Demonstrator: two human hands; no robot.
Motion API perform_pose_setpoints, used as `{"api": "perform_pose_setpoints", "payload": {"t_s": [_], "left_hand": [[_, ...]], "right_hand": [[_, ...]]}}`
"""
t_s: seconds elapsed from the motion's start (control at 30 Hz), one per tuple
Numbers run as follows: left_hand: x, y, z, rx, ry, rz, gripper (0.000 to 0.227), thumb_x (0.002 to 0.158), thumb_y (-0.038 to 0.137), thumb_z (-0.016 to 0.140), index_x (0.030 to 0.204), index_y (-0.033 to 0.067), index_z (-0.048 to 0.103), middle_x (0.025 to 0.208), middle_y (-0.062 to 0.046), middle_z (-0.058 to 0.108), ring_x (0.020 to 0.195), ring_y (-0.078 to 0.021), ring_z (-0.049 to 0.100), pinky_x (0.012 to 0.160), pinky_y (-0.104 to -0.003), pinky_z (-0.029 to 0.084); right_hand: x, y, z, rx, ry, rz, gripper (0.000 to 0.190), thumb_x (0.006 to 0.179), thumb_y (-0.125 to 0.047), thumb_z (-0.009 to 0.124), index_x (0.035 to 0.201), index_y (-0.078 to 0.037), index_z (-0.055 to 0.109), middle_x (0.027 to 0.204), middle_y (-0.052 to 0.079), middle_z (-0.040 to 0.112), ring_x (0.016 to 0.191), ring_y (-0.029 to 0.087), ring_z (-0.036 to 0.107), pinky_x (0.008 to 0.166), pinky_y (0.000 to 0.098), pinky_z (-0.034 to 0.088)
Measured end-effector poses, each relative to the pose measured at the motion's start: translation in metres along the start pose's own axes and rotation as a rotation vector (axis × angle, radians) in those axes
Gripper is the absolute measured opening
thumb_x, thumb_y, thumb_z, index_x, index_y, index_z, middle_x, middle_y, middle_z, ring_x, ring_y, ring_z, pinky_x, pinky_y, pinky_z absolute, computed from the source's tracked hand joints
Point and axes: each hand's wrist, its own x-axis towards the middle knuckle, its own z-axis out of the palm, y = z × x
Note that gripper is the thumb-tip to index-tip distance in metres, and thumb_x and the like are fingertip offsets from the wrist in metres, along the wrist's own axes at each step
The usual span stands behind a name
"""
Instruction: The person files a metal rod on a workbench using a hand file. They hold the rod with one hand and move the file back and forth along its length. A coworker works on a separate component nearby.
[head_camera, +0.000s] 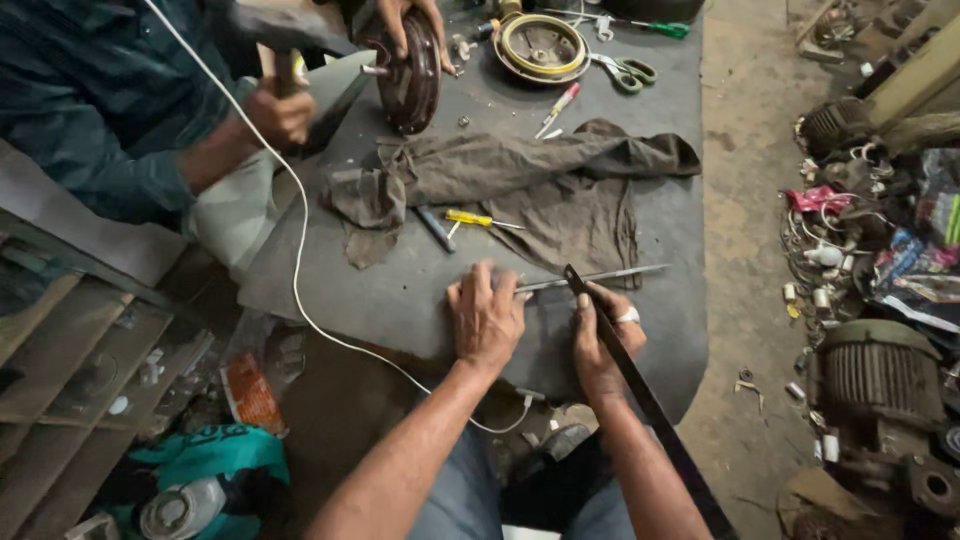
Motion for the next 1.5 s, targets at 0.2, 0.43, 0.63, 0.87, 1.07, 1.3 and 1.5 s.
{"api": "perform_pose_setpoints", "payload": {"t_s": [0.2, 0.43, 0.63, 0.87, 1.07, 1.3, 1.5], "left_hand": [[-0.005, 0.001, 0.002, -0.009, -0.088, -0.014, 0.018, 0.088, 0.023, 0.074, 0.103, 0.0136, 0.067, 0.103, -0.003, 0.066, 0.103, -0.0281, 0.06, 0.091, -0.048, 0.041], [-0.003, 0.006, -0.006, -0.023, -0.005, 0.015, 0.021, 0.085, 0.02, 0.073, 0.105, 0.0134, 0.07, 0.107, -0.006, 0.067, 0.106, -0.0289, 0.06, 0.09, -0.048, 0.041], [-0.003, 0.009, -0.008, -0.039, 0.017, 0.051, 0.023, 0.086, 0.018, 0.071, 0.109, 0.015, 0.073, 0.114, 0.002, 0.07, 0.106, -0.0259, 0.06, 0.094, -0.047, 0.041], [-0.001, 0.008, -0.008, -0.034, -0.034, 0.014, 0.021, 0.091, 0.022, 0.069, 0.111, 0.0157, 0.073, 0.115, 0.001, 0.07, 0.104, -0.0261, 0.059, 0.091, -0.048, 0.04], [0.003, 0.01, -0.013, 0.008, -0.081, -0.006, 0.023, 0.088, 0.022, 0.069, 0.11, 0.0176, 0.073, 0.101, -0.005, 0.061, 0.1, -0.0287, 0.056, 0.088, -0.049, 0.04], [0.003, 0.009, -0.011, 0.017, -0.106, -0.018, 0.023, 0.086, 0.022, 0.07, 0.109, 0.0186, 0.073, 0.1, -0.006, 0.059, 0.098, -0.03, 0.056, 0.086, -0.049, 0.04], [0.003, 0.009, -0.009, 0.017, -0.103, -0.024, 0.023, 0.088, 0.022, 0.069, 0.11, 0.0199, 0.074, 0.099, -0.005, 0.058, 0.096, -0.029, 0.055, 0.084, -0.049, 0.04]], "right_hand": [[-0.005, 0.012, 0.003, 0.139, -0.046, -0.013, 0.014, 0.099, -0.005, 0.071, 0.113, 0.0, 0.07, 0.091, 0.004, 0.073, 0.08, 0.007, 0.067, 0.073, 0.0251, 0.055], [-0.011, 0.005, 0.002, -0.132, -0.034, -0.177, 0.028, 0.093, -0.006, 0.077, 0.12, -0.007, 0.072, 0.092, 0.012, 0.077, 0.076, 0.014, 0.073, 0.072, 0.0284, 0.057], [-0.013, -0.005, -0.004, -0.215, -0.064, -0.133, 0.028, 0.092, -0.008, 0.079, 0.119, -0.009, 0.073, 0.093, 0.014, 0.077, 0.077, 0.019, 0.076, 0.071, 0.0301, 0.057], [-0.011, -0.01, -0.004, -0.207, -0.112, -0.155, 0.026, 0.096, -0.005, 0.073, 0.122, -0.008, 0.072, 0.094, 0.013, 0.076, 0.077, 0.019, 0.074, 0.072, 0.0298, 0.057], [-0.009, -0.012, -0.003, -0.194, -0.156, -0.206, 0.025, 0.098, -0.002, 0.071, 0.123, -0.006, 0.07, 0.098, 0.015, 0.076, 0.086, 0.021, 0.076, 0.078, 0.03, 0.058], [-0.007, -0.007, -0.001, -0.176, -0.161, -0.201, 0.026, 0.096, 0.0, 0.073, 0.121, -0.006, 0.071, 0.095, 0.013, 0.076, 0.081, 0.019, 0.075, 0.076, 0.0281, 0.057], [-0.007, -0.01, -0.001, -0.173, -0.17, -0.19, 0.026, 0.096, 0.002, 0.071, 0.121, -0.006, 0.071, 0.094, 0.013, 0.075, 0.08, 0.017, 0.073, 0.075, 0.028, 0.056]]}}
